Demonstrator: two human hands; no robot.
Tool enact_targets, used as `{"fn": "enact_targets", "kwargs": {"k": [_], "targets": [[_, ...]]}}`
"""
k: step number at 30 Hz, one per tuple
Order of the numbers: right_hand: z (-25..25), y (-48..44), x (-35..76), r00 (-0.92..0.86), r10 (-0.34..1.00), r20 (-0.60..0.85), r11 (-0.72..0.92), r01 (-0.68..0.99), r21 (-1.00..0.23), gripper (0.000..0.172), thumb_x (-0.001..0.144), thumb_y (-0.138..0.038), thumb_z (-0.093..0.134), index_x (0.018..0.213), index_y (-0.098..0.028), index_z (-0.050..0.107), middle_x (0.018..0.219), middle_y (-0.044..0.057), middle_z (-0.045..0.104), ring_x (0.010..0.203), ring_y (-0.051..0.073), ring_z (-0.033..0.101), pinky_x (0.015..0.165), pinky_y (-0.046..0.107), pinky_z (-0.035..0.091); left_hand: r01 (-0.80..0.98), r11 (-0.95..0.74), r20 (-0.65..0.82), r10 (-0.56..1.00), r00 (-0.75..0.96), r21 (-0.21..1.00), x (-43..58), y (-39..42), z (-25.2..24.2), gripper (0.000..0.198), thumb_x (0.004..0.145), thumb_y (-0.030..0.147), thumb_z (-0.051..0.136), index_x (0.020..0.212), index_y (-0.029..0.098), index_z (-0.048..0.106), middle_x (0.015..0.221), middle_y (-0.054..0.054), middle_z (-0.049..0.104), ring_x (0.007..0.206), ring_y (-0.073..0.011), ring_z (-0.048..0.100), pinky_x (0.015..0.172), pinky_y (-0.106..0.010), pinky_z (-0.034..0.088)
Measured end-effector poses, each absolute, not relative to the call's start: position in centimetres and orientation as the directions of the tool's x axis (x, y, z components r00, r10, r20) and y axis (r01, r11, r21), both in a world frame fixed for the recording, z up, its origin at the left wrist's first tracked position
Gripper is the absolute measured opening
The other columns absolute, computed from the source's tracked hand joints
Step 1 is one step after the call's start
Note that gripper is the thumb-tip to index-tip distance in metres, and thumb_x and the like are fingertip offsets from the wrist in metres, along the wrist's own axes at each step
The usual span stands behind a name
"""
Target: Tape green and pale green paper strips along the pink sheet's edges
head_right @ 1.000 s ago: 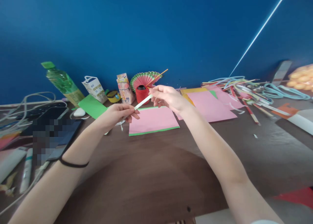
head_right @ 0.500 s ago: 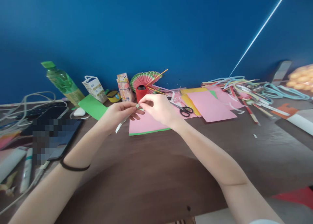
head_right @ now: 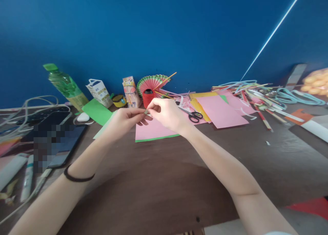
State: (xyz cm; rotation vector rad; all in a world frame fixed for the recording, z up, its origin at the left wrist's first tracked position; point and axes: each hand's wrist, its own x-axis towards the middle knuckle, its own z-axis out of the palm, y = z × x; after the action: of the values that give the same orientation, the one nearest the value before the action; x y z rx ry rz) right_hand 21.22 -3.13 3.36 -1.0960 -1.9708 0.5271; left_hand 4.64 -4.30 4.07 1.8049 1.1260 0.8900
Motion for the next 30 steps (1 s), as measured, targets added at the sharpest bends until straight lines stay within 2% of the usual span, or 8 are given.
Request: {"fn": "enact_targets", "kwargs": {"k": [8, 13, 17, 21, 30], "targets": [[3.5, -3.2, 21.2, -0.310, 0.845, 0.436, 0.535, 0.504, -0.678, 0.009, 0.075, -0.021, 0.052, 0.072, -0.018, 0.060, 0.067, 0.001, 0.063, 0.057, 0.012, 0.054, 0.055, 0.026, 0.040, 0.359, -0.254, 0.128, 0.932, 0.338, 0.898, 4.8, -4.4, 4.2, 0.019, 0.078, 0.013, 0.049, 0.077, 0.013, 0.068, 0.078, -0.004, 0.071, 0.062, -0.0114, 0.062, 0.059, -0.021, 0.050], [3.3, -2.8, 21.4, -0.312, 0.854, 0.417, 0.520, 0.457, -0.722, 0.008, 0.075, -0.023, 0.054, 0.073, -0.017, 0.059, 0.068, 0.002, 0.062, 0.059, 0.013, 0.055, 0.056, 0.027, 0.042, 0.338, -0.246, 0.123, 0.931, 0.345, 0.908, 4.6, -4.1, 3.8, 0.018, 0.079, 0.017, 0.050, 0.083, 0.013, 0.068, 0.080, -0.006, 0.071, 0.065, -0.0127, 0.063, 0.061, -0.023, 0.050], [3.5, -2.7, 21.5, -0.258, 0.862, 0.436, 0.506, 0.479, -0.717, 0.010, 0.076, -0.024, 0.054, 0.074, -0.016, 0.059, 0.070, 0.003, 0.062, 0.061, 0.013, 0.055, 0.058, 0.027, 0.042, 0.325, -0.205, 0.088, 0.936, 0.341, 0.923, 4.3, -4.0, 3.7, 0.017, 0.079, 0.020, 0.052, 0.083, 0.013, 0.067, 0.081, -0.007, 0.071, 0.065, -0.0131, 0.063, 0.062, -0.025, 0.051], [3.5, -2.1, 22.2, -0.211, 0.872, 0.441, 0.485, 0.483, -0.729, 0.011, 0.077, -0.025, 0.053, 0.075, -0.016, 0.058, 0.069, 0.003, 0.061, 0.058, 0.012, 0.054, 0.054, 0.025, 0.042, 0.328, -0.155, 0.045, 0.947, 0.318, 0.932, 4.2, -3.7, 3.5, 0.017, 0.079, 0.021, 0.050, 0.079, 0.012, 0.065, 0.082, -0.007, 0.071, 0.060, -0.0099, 0.060, 0.060, -0.023, 0.050], [2.6, 1.4, 25.4, 0.022, 0.868, 0.496, 0.397, 0.569, -0.720, 0.009, 0.074, -0.021, 0.052, 0.075, -0.015, 0.058, 0.062, 0.001, 0.060, 0.046, 0.010, 0.054, 0.050, 0.024, 0.042, 0.341, -0.078, -0.029, 0.954, 0.298, 0.937, 3.4, -2.3, 2.0, 0.018, 0.080, 0.025, 0.051, 0.081, 0.013, 0.064, 0.092, -0.007, 0.070, 0.052, -0.0052, 0.056, 0.054, -0.018, 0.047]]}}
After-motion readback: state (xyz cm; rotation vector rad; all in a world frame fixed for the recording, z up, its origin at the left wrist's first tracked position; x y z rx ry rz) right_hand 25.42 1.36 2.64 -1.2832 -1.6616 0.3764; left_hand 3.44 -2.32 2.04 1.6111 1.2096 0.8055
